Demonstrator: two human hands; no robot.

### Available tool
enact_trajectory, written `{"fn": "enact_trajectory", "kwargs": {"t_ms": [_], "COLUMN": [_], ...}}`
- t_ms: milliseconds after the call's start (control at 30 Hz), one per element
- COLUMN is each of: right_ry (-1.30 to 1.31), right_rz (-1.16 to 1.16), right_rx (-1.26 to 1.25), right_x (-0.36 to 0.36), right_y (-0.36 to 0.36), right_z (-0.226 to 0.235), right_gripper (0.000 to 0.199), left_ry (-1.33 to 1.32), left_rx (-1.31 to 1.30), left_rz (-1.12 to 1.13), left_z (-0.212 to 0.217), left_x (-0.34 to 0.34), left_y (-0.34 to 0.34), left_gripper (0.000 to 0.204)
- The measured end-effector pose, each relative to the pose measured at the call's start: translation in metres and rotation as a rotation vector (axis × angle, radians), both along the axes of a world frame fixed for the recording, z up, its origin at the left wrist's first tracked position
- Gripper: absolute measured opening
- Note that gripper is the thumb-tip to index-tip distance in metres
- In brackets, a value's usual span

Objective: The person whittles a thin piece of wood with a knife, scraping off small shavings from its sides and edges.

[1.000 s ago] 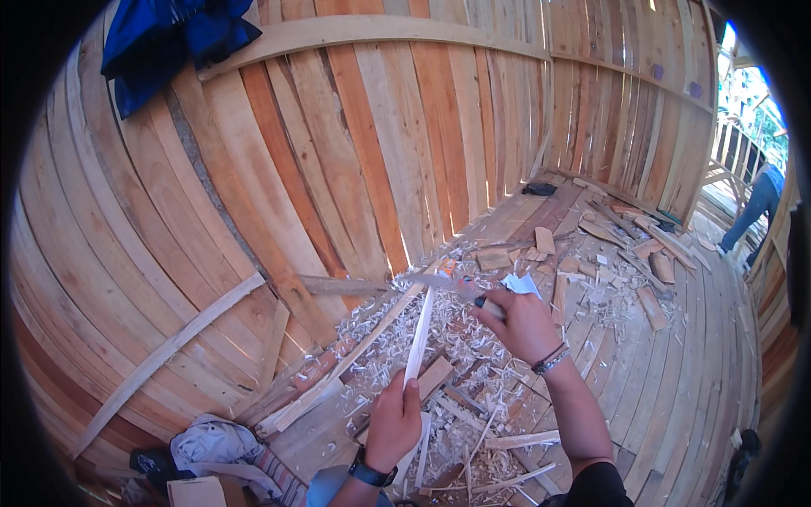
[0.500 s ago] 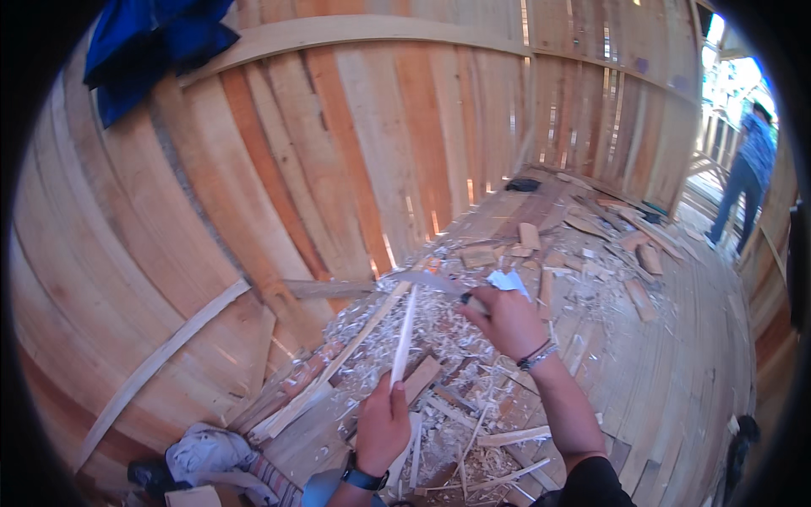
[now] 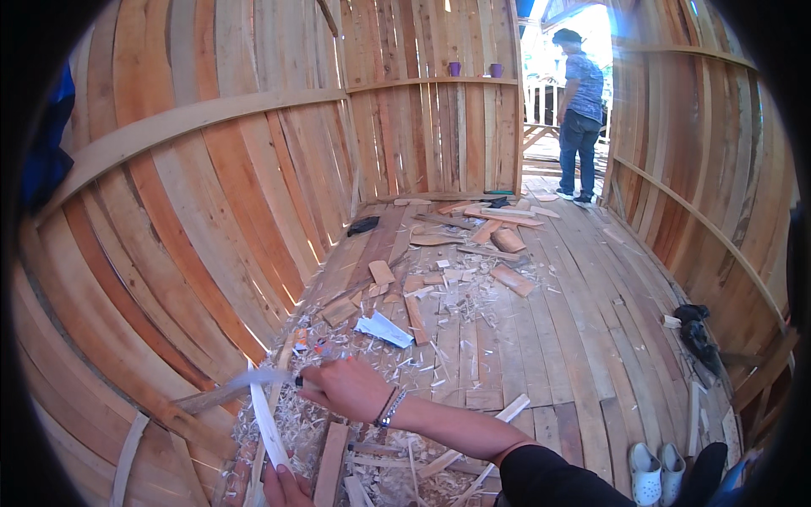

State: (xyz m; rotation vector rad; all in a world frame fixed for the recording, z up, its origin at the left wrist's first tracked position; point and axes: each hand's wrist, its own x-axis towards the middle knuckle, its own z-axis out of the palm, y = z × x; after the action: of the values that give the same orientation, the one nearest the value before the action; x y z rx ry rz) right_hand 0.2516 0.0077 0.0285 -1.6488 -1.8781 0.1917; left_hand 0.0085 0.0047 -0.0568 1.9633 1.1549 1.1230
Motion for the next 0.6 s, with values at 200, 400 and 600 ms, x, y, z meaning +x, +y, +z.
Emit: {"fn": "enact_trajectory", "kwargs": {"t_ms": [200,400,600], "right_ry": [-0.040,-0.051,-0.003], "right_rz": [0.090,0.067,-0.003], "right_rx": [-0.007,0.003,0.093], "right_x": [-0.012,-0.015,-0.020], "right_y": [-0.004,-0.007,0.000], "right_z": [0.002,0.002,0.000], "right_gripper": [0.035,0.033,0.030], "left_ry": [-0.304,-0.534,-0.416], "left_rx": [-0.324,-0.578,-0.350], "left_rz": [0.099,-0.039,0.063], "left_z": [0.035,0.042,0.027], "left_x": [0.012,0.012,0.007], "left_y": [-0.012,-0.014,-0.010], "left_gripper": [0.024,0.027,0.023]}}
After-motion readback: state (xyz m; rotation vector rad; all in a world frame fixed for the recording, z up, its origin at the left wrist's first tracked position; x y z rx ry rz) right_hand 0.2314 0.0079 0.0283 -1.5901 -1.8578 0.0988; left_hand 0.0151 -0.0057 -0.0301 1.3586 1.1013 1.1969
